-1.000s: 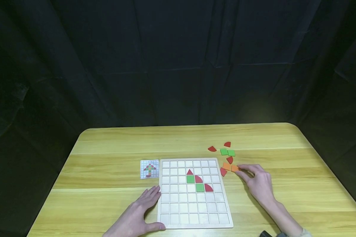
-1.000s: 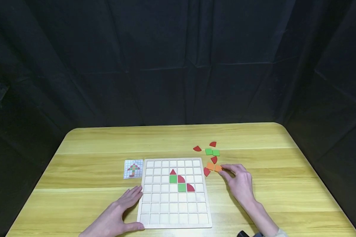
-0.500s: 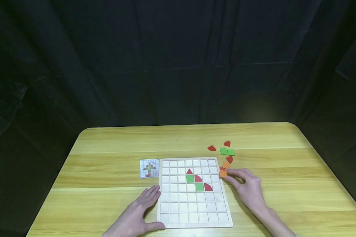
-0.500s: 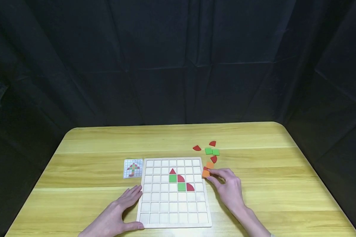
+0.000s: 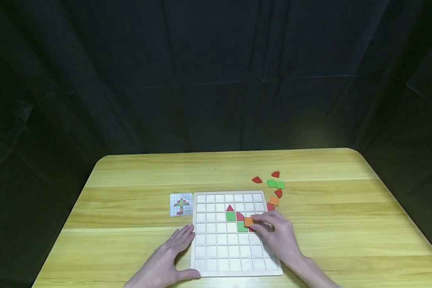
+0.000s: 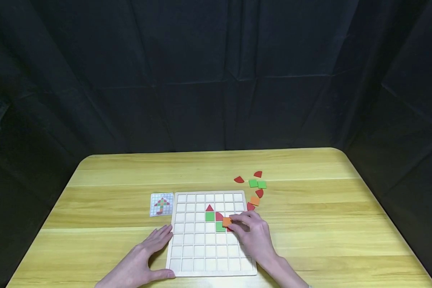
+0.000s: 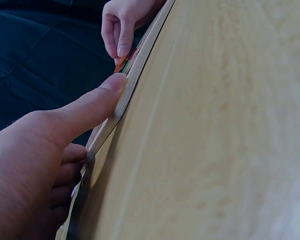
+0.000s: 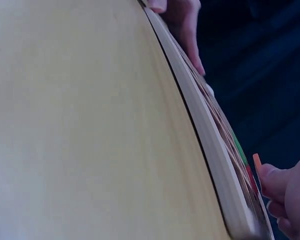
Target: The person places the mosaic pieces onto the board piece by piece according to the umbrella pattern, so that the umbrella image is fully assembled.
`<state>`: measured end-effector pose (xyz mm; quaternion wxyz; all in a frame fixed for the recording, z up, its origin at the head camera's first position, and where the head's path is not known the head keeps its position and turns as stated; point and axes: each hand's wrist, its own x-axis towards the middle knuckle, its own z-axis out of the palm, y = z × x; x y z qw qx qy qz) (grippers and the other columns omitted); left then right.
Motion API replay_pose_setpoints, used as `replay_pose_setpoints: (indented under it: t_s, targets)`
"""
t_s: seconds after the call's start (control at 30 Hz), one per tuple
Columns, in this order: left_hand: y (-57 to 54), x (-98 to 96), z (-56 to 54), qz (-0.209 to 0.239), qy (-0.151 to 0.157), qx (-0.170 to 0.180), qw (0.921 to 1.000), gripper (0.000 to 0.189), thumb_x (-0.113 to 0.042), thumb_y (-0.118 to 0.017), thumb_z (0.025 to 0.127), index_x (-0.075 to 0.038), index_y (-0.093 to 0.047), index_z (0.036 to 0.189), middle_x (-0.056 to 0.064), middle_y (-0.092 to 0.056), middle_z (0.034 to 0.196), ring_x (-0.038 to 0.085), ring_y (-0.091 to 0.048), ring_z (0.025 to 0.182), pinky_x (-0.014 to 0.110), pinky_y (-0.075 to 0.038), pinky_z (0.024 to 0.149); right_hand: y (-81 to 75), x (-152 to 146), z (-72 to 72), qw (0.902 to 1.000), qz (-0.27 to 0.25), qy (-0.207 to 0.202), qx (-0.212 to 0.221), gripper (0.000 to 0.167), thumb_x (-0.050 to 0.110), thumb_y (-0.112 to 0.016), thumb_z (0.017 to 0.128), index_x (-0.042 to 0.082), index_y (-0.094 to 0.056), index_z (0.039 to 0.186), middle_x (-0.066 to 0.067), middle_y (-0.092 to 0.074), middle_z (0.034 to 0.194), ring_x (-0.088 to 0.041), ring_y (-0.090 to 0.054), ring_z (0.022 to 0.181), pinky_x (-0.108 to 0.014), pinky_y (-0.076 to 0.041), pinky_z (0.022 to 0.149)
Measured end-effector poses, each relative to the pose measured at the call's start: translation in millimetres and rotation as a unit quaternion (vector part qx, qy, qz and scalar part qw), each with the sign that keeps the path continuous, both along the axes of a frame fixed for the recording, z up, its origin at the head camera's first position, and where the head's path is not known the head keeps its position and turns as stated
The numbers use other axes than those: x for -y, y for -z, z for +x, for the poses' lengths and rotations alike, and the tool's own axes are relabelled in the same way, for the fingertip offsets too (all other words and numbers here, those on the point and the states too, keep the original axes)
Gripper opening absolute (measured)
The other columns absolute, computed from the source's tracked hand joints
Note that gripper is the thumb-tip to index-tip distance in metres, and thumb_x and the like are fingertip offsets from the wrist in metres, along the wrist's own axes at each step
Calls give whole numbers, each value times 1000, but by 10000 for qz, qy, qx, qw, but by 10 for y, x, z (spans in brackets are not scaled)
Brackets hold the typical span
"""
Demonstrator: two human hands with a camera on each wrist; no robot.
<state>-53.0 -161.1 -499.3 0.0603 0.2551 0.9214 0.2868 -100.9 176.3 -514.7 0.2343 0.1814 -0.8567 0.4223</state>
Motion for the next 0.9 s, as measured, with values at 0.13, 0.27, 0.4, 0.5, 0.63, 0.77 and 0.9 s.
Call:
replay_pose_setpoints:
  t_s: [0.13,0.27,0.4,0.5,0.63,0.77,0.9]
  targets:
    - [3,-1,1,10,-5,0,10000,98,-70,-67,80,-6,-44,150,3,-31,163,34,-30,149,53,-34,116,2,111,32,9999,60,-127,12,30,1,-89,68,12,-80,94,6,-70,87,-9,-66,82,-12,-56,70]
    - [6,1,0,23,-23,-13,10000,98,-70,-67,80,-6,-44,150,2,-31,163,34,-30,149,52,-34,116,15,200,41,9993,186,-270,-201,26,2,-88,69,9,-79,92,4,-67,87,-6,-63,75,-9,-53,64]
    - [4,3,2,-10,-33,-22,10000,98,-71,-67,79,-7,-44,150,2,-32,163,34,-31,148,52,-35,115,18,276,47,9985,245,-359,-326,25,3,-88,70,7,-79,92,2,-67,88,-8,-64,75,-8,-52,66]
    - [3,4,4,-37,-31,-22,10000,98,-71,-67,79,-7,-44,151,2,-32,163,34,-31,148,53,-35,115,24,323,44,9982,211,-446,-329,25,2,-88,70,7,-79,93,1,-67,88,-9,-64,77,-8,-53,67]
    - [2,3,2,-53,-24,-59,10000,98,-70,-68,79,-8,-44,151,3,-32,163,34,-31,148,53,-35,115,39,370,37,9978,209,-546,-322,24,1,-87,71,7,-79,93,1,-68,89,-8,-64,78,-7,-52,67]
    - [3,2,-1,-30,-22,-50,10000,98,-70,-68,79,-8,-44,151,2,-32,163,33,-31,148,52,-35,116,52,397,41,9974,276,-548,-388,26,1,-87,71,8,-79,94,1,-70,90,-9,-65,81,-7,-52,69]
    - [6,2,-2,27,-22,-10,10000,98,-70,-68,79,-8,-44,151,1,-31,163,33,-30,149,52,-34,116,58,407,43,9973,345,-481,-433,25,2,-87,72,10,-79,94,2,-71,92,-10,-66,84,-7,-52,71]
